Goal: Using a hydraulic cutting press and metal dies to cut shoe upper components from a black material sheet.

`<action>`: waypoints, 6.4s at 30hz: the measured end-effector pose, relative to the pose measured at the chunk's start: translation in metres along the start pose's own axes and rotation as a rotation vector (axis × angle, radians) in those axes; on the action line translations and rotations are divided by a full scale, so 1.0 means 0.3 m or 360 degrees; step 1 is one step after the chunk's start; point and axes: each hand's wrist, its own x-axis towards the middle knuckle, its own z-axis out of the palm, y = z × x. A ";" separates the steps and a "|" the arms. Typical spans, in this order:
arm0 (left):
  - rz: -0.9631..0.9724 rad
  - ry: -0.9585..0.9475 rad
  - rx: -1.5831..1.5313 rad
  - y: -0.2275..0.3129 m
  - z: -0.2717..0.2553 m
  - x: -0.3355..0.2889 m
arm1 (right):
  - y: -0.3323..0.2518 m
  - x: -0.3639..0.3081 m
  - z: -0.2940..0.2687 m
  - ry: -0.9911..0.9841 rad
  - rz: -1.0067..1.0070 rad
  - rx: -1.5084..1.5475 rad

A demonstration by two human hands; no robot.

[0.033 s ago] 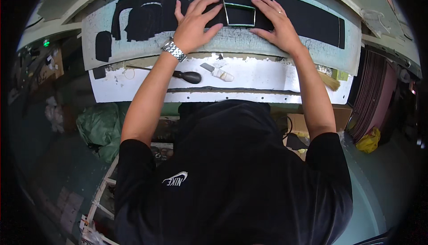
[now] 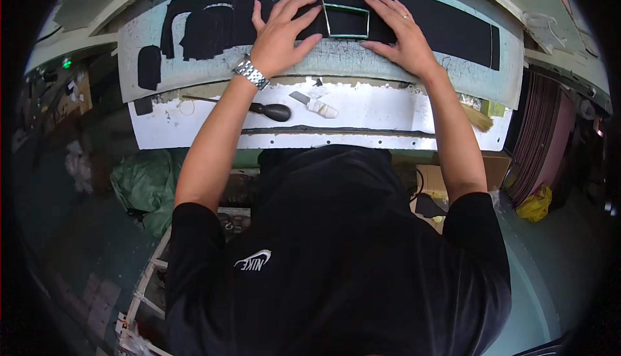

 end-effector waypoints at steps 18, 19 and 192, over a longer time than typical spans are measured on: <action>-0.0004 0.0007 0.0060 0.007 0.020 0.013 | 0.060 -0.024 0.025 0.0039 -0.0005 -0.0040; -0.0006 0.0005 0.0061 0.008 0.022 0.014 | 0.060 -0.025 0.026 0.0055 0.0003 -0.0041; 0.0329 -0.0364 0.0401 0.250 0.016 0.404 | 0.448 -0.237 -0.458 -0.0350 0.0142 -0.0813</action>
